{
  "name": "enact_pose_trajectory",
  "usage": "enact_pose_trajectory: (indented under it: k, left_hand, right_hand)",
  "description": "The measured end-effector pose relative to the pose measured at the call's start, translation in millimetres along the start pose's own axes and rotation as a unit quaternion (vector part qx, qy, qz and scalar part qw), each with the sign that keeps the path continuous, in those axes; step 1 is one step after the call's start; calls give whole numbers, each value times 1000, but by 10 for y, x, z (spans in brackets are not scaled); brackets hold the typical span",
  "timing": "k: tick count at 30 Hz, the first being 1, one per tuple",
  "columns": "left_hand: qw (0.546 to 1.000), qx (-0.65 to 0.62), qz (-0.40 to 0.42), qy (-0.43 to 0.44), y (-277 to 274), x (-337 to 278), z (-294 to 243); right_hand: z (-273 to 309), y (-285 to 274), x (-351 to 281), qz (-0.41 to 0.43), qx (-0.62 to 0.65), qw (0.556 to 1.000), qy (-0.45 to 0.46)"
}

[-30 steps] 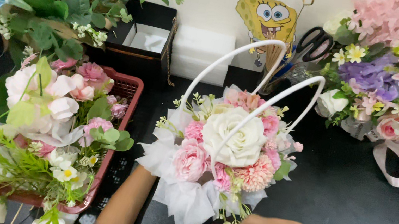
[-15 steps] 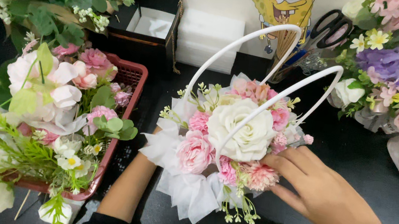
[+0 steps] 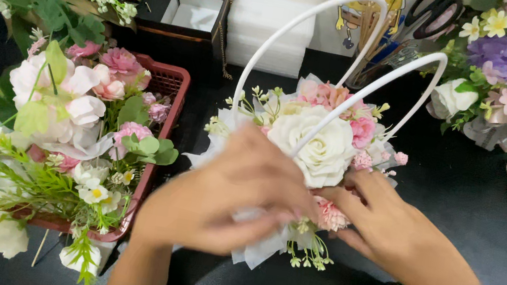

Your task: The person arranges various artificial flowers and greenery into a small white basket with handles, pulling stems from a red plastic container and positioning them into the arrangement by hand.

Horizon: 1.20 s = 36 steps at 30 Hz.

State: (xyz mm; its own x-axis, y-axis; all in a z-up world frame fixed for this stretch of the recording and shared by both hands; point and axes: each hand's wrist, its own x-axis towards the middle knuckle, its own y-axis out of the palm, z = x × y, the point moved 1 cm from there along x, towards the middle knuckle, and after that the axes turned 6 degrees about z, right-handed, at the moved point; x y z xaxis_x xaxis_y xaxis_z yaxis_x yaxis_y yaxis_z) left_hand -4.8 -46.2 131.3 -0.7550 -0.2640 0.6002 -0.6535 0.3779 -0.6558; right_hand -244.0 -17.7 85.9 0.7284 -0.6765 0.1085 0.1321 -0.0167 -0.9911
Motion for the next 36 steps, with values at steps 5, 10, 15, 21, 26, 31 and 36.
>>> enact_pose_trajectory:
  k: [5, 10, 15, 21, 26, 31, 36]
  left_hand:
    - [914, 375, 108, -109, 476, 6, -137]
    - [836, 504, 120, -183, 639, -19, -28]
    - [846, 480, 142, -183, 636, -12, -57]
    - [853, 472, 130, -179, 614, -12, -54]
    - [859, 463, 133, -175, 623, -28, -47]
    - [856, 470, 128, -174, 681, -21, -15]
    - [856, 480, 114, -154, 651, -6, -4]
  right_hand:
    - [-15, 1, 15, -5, -91, 996, 0]
    - [-144, 47, -61, 24, 9, 1000, 10]
    - [-262, 34, -132, -18, 13, 1000, 3]
    - [-347, 48, -187, -20, 60, 998, 30]
    - [-378, 40, -244, -22, 90, 995, 41]
    - [-375, -79, -322, -53, 138, 988, 36]
    - [-632, -98, -886, -150, 158, 973, 70]
